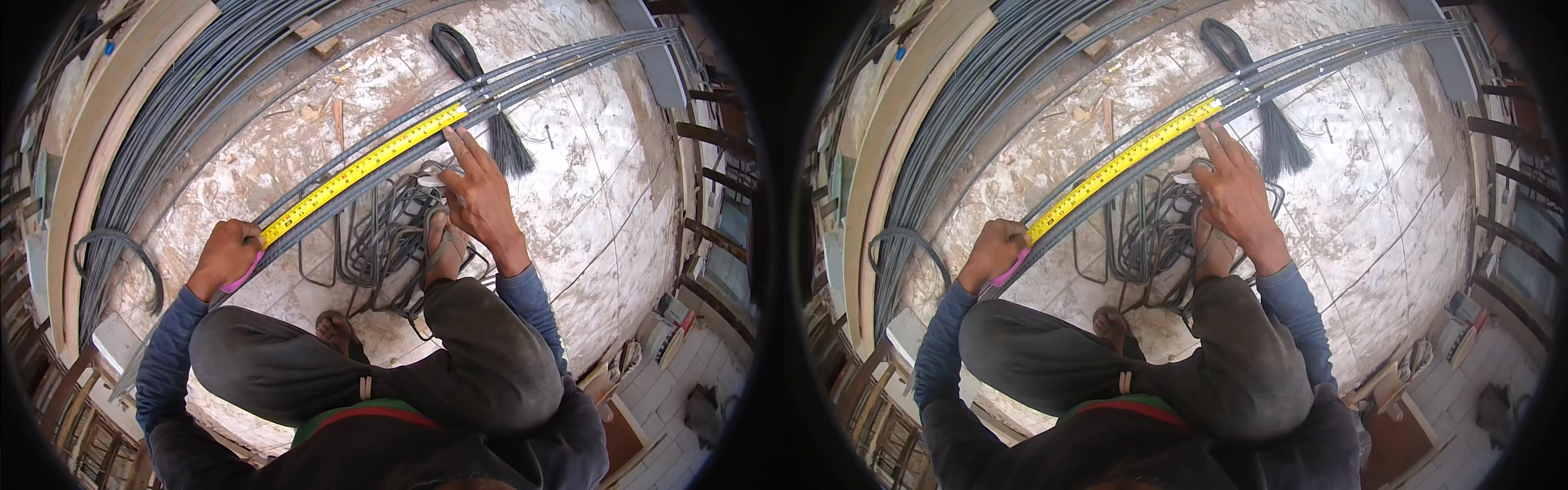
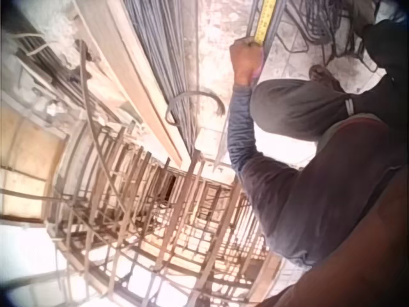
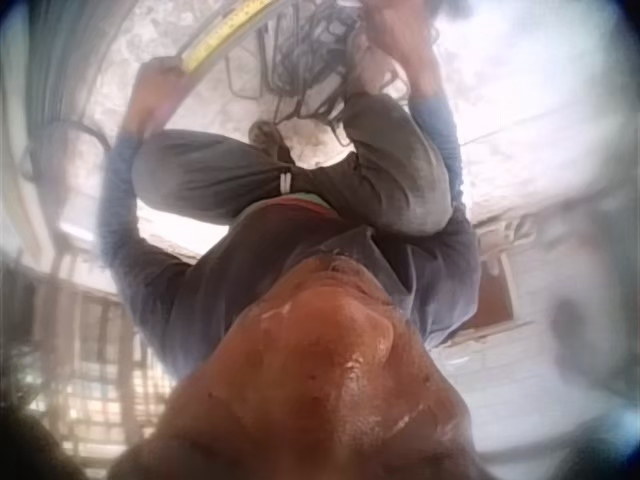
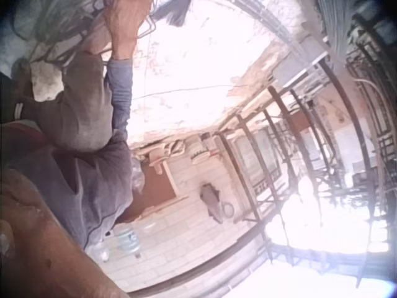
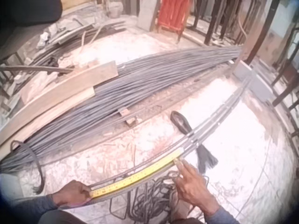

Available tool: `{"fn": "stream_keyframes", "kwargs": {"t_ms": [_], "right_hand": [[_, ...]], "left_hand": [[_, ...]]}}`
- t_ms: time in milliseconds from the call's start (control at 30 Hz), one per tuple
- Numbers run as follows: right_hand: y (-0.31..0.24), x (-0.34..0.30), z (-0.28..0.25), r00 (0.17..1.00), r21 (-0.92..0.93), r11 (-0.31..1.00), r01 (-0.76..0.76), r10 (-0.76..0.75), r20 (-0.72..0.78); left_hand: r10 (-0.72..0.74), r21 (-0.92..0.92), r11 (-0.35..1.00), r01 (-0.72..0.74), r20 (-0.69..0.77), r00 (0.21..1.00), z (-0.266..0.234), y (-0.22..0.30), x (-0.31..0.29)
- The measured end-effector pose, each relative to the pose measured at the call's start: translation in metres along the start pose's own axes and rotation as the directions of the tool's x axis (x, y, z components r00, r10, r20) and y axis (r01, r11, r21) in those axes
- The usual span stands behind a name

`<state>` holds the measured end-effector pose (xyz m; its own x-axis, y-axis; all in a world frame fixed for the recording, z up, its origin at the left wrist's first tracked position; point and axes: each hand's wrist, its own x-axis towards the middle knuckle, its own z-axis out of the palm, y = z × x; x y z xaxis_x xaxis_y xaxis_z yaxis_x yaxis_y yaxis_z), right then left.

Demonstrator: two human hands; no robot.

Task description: The person measures bundles of rebar using a yellow tape measure and marks specific points on the metal using a white piece of chalk.

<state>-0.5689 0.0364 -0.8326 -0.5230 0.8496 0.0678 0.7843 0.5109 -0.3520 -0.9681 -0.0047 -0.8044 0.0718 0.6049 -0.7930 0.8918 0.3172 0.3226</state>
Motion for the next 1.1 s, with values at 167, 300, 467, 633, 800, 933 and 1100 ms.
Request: {"fn": "stream_keyframes", "kwargs": {"t_ms": [167,300,467,633,800,933,1100], "right_hand": [[0.016,-0.006,0.001,0.998,-0.019,1.000,-0.020,0.019,-0.052],[0.018,-0.012,-0.001,0.996,0.015,0.999,-0.050,0.051,-0.074],[0.022,-0.015,-0.001,0.972,0.119,0.982,-0.145,0.164,-0.168],[0.023,-0.015,-0.002,0.954,0.167,0.966,-0.196,0.227,-0.195],[0.020,-0.016,-0.001,0.935,0.194,0.953,-0.234,0.275,-0.222],[0.025,-0.013,-0.012,0.933,0.229,0.942,-0.245,0.294,-0.208],[0.043,-0.003,-0.056,0.925,0.189,0.954,-0.231,0.275,-0.261]], "left_hand": [[0.057,0.007,0.998,-0.057,-0.035,0.998,0.002,0.015,0.011],[0.180,0.023,0.984,-0.178,-0.147,0.973,0.006,0.006,0.022],[0.156,0.033,0.988,-0.153,-0.117,0.981,-0.004,0.013,0.027],[0.131,0.078,0.989,-0.125,-0.080,0.988,-0.007,0.023,0.030],[0.076,0.094,0.993,-0.072,-0.039,0.996,-0.007,0.028,0.028],[0.123,0.128,0.986,-0.106,-0.130,0.984,0.000,0.032,0.023],[0.132,0.088,0.989,-0.115,-0.224,0.966,0.010,0.034,0.025]]}}
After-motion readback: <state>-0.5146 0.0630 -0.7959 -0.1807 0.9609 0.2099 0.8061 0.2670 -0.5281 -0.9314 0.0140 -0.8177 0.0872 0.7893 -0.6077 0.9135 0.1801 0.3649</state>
